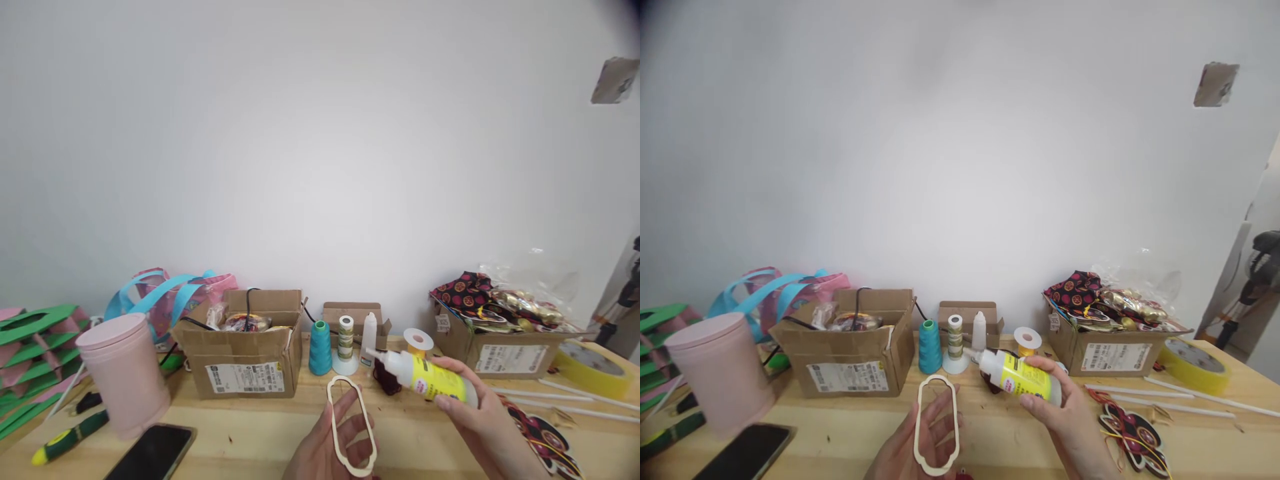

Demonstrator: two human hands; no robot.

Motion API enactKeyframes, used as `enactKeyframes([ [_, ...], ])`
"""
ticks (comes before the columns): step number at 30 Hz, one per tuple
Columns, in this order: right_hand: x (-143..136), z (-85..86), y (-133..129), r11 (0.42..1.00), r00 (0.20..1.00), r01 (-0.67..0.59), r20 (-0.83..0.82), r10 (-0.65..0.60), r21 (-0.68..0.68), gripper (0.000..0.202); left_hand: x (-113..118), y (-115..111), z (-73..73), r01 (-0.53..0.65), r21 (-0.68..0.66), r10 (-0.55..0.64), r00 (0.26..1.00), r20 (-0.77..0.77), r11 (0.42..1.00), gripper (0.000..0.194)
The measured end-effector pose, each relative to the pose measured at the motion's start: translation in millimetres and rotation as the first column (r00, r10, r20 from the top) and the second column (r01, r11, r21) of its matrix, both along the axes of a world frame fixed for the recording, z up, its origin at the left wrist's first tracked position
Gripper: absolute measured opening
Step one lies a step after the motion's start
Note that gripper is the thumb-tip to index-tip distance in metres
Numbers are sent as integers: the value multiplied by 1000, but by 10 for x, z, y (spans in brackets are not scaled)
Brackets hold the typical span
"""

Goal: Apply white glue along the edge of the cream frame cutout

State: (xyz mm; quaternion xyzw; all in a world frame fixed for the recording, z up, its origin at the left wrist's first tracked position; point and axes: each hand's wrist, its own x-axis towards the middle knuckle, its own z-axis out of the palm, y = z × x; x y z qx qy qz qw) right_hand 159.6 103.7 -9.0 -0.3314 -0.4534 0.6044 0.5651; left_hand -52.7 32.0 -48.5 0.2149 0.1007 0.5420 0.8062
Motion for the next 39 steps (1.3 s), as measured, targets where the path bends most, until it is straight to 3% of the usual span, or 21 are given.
enactKeyframes([
  [5, 66, 18, -28, 990, 946, -2, -321, -44, -141, 45, 74, 20, -19, 38, -56, -39, 999, -30, 998, 41],
  [9, 22, 37, -40, 948, 778, -123, -621, -93, -295, 25, 148, 6, 18, 77, -92, -80, 996, -28, 993, 45],
  [11, -18, 10, -40, 923, 699, -197, -708, -104, -330, 22, 159, -9, 28, 90, -89, -94, 995, -40, 992, 44],
  [13, -59, -19, -46, 907, 669, -265, -740, -73, -328, 24, 149, -21, 33, 102, -79, -107, 993, -58, 992, 44],
  [15, -99, -10, -59, 907, 695, -303, -719, 1, -292, 23, 127, -21, 31, 115, -65, -119, 990, -71, 991, 43],
  [18, -159, 133, -85, 951, 782, -244, -618, 77, -189, 33, 94, 0, 15, 125, -68, -128, 991, -42, 990, 44],
  [21, -225, 353, -110, 984, 807, -141, -588, 51, -109, 41, 70, 21, -1, 130, -108, -128, 991, 24, 986, 45],
  [24, -300, 448, -122, 985, 815, -82, -580, -21, -152, 46, 51, 20, 7, 120, -159, -113, 992, 51, 980, 42],
  [27, -369, 339, -129, 987, 871, -85, -492, 6, -137, 47, 43, 2, 28, 113, -161, -105, 993, 57, 981, 41],
  [31, -383, 94, -144, 992, 947, -122, -299, 119, 7, 25, 65, -21, 44, 116, -170, -110, 993, 43, 979, 41],
  [35, -308, -69, -135, 998, 996, 36, -84, -32, 51, 26, 84, -23, 17, 134, -157, -132, 991, 19, 979, 42],
  [39, -291, -76, -164, 989, 991, 121, 40, -125, 89, 37, 112, -29, -23, 157, -120, -157, 988, 15, 980, 44],
])
